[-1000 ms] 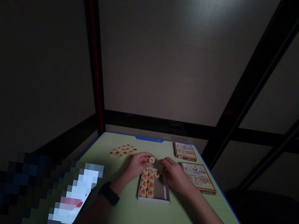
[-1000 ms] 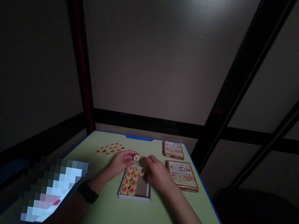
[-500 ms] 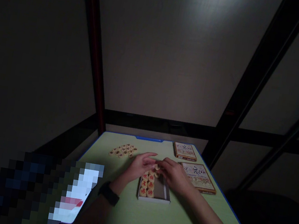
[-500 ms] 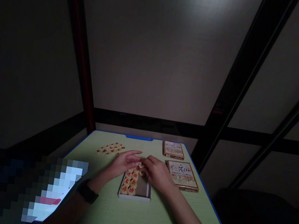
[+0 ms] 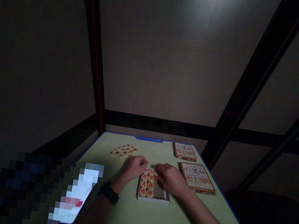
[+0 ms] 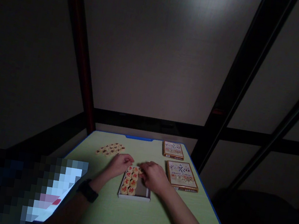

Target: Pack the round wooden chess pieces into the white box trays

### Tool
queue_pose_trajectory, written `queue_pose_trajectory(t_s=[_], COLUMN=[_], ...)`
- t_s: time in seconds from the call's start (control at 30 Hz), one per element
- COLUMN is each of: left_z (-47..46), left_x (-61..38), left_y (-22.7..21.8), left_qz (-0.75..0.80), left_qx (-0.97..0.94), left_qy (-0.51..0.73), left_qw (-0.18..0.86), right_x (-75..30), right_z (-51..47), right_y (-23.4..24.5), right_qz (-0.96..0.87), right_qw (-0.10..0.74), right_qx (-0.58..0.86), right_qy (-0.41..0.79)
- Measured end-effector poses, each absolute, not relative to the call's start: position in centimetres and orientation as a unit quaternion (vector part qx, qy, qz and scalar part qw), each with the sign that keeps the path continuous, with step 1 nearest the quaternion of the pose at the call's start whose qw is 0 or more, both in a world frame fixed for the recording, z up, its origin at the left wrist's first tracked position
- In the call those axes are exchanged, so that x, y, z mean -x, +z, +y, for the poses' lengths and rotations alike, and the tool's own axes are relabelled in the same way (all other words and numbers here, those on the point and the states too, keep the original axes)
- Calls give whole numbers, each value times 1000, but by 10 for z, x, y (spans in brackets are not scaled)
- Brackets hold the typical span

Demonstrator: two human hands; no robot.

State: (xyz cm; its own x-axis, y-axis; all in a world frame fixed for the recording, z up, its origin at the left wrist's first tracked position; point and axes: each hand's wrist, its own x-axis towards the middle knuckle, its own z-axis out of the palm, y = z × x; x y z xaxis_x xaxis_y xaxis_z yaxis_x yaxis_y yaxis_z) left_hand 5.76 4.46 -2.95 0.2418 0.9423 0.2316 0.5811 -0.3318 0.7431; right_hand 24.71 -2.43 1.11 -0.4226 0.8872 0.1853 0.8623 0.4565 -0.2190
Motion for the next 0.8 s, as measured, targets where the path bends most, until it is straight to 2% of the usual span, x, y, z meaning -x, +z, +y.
queue_pose_trajectory(t_s=[0.5, 0.57, 0.67, 0.8], left_z=[32, 33, 37, 43], left_x=[-62, -59, -46, -21], left_y=[-12, -7, -2, -2], left_qz=[522, 534, 577, 675], left_qx=[-765, -762, -747, -679], left_qy=[281, 302, 326, 265], left_qw=[250, 206, 58, -118], right_x=[-246, -245, -247, -249], right_z=[-26, -27, -28, -30], right_y=[15, 16, 20, 26], right_qz=[-844, -843, -846, -848], right_qw=[114, 111, 118, 139], right_qx=[524, 526, 520, 510], right_qy=[24, 21, 18, 27])
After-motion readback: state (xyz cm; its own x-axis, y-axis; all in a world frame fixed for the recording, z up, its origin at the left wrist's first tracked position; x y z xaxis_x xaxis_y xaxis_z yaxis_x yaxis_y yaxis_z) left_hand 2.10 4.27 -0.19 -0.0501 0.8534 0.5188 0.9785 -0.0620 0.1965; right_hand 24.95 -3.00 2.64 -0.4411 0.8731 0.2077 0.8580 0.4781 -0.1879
